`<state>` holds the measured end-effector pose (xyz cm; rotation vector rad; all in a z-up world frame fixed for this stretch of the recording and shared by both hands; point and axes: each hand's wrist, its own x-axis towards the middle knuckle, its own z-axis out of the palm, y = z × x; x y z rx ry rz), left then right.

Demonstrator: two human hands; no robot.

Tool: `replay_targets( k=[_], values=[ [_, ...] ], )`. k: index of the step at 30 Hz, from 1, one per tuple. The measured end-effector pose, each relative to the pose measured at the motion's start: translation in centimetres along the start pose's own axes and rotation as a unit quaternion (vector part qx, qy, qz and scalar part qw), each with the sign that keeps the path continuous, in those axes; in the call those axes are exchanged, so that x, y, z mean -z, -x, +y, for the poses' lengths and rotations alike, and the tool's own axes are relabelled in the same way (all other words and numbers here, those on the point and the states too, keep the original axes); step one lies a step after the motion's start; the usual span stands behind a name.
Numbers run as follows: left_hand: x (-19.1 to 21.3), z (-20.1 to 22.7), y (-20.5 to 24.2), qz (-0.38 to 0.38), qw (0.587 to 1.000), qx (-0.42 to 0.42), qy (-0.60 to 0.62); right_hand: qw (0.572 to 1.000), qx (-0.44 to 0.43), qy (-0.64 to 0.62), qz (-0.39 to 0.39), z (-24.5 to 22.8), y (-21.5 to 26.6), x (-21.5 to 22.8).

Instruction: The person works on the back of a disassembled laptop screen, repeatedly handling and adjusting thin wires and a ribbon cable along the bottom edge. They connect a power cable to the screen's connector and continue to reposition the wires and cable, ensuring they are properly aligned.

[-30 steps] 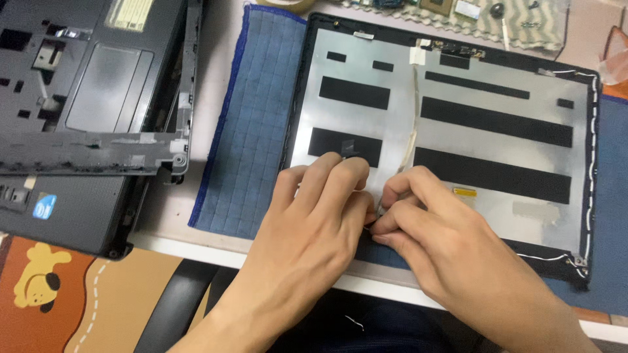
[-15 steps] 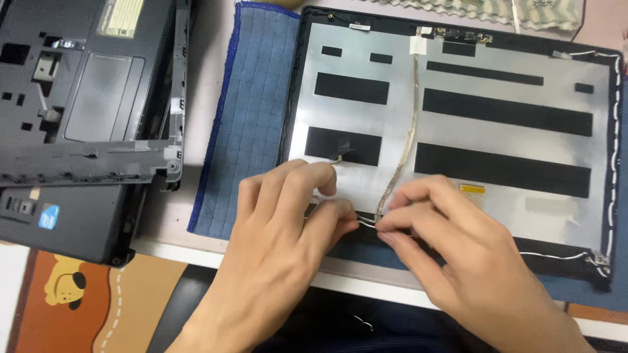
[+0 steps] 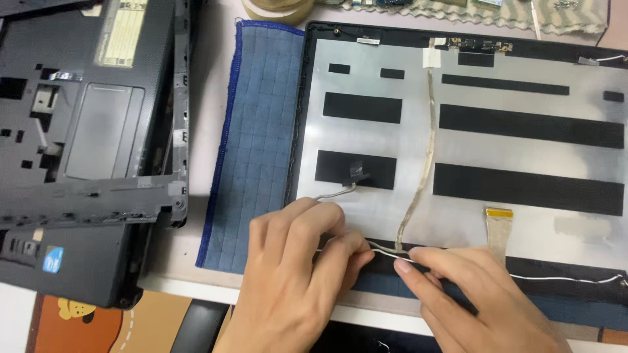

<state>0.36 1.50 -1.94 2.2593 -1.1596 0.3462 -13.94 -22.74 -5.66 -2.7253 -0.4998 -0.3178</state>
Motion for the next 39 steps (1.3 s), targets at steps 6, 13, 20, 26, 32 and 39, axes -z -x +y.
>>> replay_targets(
  k=[6, 13, 20, 26, 32, 39],
  values=[
    [0.3, 0.0, 0.0, -0.02, 0.999, 0.01, 0.034, 1.0, -0.015, 0.008, -0.017, -0.4, -0.1, 0.1],
    [0.2, -0.3, 0.3, -0.011, 0.998, 0.002, 0.069, 0.998, -0.062, 0.01, 0.004, -3.1, -3.6, 2.5],
    [0.2, -0.8, 0.6, -0.021, 0.996, 0.002, 0.081, 0.989, -0.148, -0.028, 0.005, -3.7, -3.2, 2.1],
    [0.7, -1.3, 0.5, -0.052, 0.992, 0.0, 0.111, 0.965, -0.24, -0.067, -0.076, -2.4, -0.4, 0.7],
    [1.0, -1.6, 0.4, -0.048, 0.993, -0.003, 0.11, 0.958, -0.281, 0.03, 0.041, -5.0, -5.5, 1.3],
    [1.3, -1.4, 0.5, -0.037, 0.996, -0.005, 0.077, 0.984, -0.12, 0.12, 0.053, -5.3, -6.2, 1.3]
  ],
)
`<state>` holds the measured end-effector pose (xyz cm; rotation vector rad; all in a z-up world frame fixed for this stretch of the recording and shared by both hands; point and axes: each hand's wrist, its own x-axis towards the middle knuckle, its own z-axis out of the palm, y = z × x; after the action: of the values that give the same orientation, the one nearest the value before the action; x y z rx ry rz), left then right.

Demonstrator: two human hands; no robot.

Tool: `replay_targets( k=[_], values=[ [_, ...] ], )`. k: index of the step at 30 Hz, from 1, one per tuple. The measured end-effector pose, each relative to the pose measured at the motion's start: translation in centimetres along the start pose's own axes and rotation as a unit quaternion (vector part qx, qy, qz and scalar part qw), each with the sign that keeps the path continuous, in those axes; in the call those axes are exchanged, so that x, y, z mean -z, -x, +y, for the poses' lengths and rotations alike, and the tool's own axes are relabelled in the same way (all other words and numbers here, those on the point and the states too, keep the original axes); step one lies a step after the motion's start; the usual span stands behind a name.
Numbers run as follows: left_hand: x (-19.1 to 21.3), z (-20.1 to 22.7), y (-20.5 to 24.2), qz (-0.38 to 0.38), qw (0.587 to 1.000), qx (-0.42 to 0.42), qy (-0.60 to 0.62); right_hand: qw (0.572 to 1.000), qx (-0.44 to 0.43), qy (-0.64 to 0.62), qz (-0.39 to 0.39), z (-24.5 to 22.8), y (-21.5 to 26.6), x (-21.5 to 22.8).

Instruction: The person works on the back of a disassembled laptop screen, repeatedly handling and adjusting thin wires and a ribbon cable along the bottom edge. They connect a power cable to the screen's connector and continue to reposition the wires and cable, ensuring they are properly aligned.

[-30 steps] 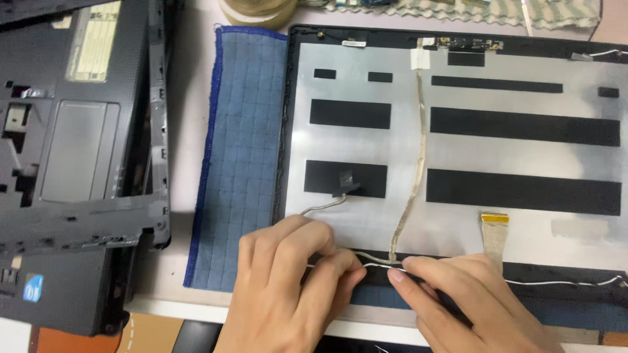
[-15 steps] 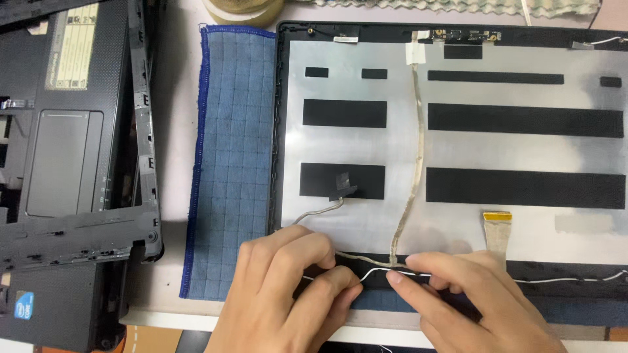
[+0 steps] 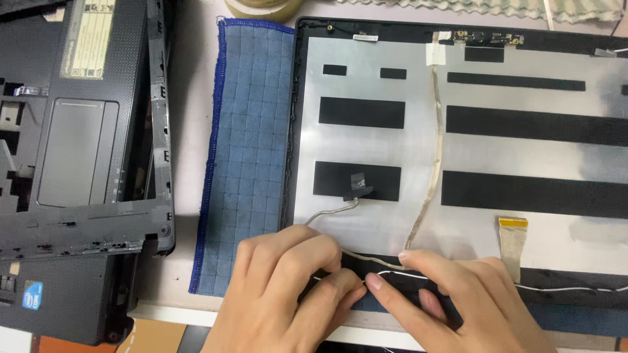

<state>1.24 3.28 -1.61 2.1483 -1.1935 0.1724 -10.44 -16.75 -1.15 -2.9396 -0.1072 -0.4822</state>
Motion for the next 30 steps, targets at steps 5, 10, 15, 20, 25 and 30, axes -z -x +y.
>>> replay_targets(
  k=[5, 10, 15, 20, 25, 30],
  values=[
    [0.3, -0.2, -0.2, 0.011, 0.999, -0.02, -0.034, 0.999, -0.042, 0.002, 0.01, -0.7, 0.6, -0.8],
    [0.6, -0.2, -0.3, 0.008, 0.998, -0.017, -0.053, 0.98, -0.193, -0.04, 0.017, -2.1, 0.7, -1.1],
    [1.1, -0.4, -0.4, 0.004, 0.996, -0.005, -0.089, 0.94, -0.334, -0.068, -0.021, -2.0, 1.2, -1.5],
    [1.1, -0.5, -0.4, 0.01, 0.995, 0.0, -0.099, 0.884, -0.44, -0.135, -0.083, -1.1, 1.9, -1.3],
    [1.2, -0.7, -0.3, 0.011, 0.993, -0.007, -0.118, 0.901, -0.394, -0.156, -0.098, 0.1, 3.3, -1.6],
    [1.4, -0.6, -0.4, 0.01, 0.991, -0.003, -0.13, 0.971, -0.203, -0.114, -0.048, -0.5, 2.4, -0.8]
  ],
)
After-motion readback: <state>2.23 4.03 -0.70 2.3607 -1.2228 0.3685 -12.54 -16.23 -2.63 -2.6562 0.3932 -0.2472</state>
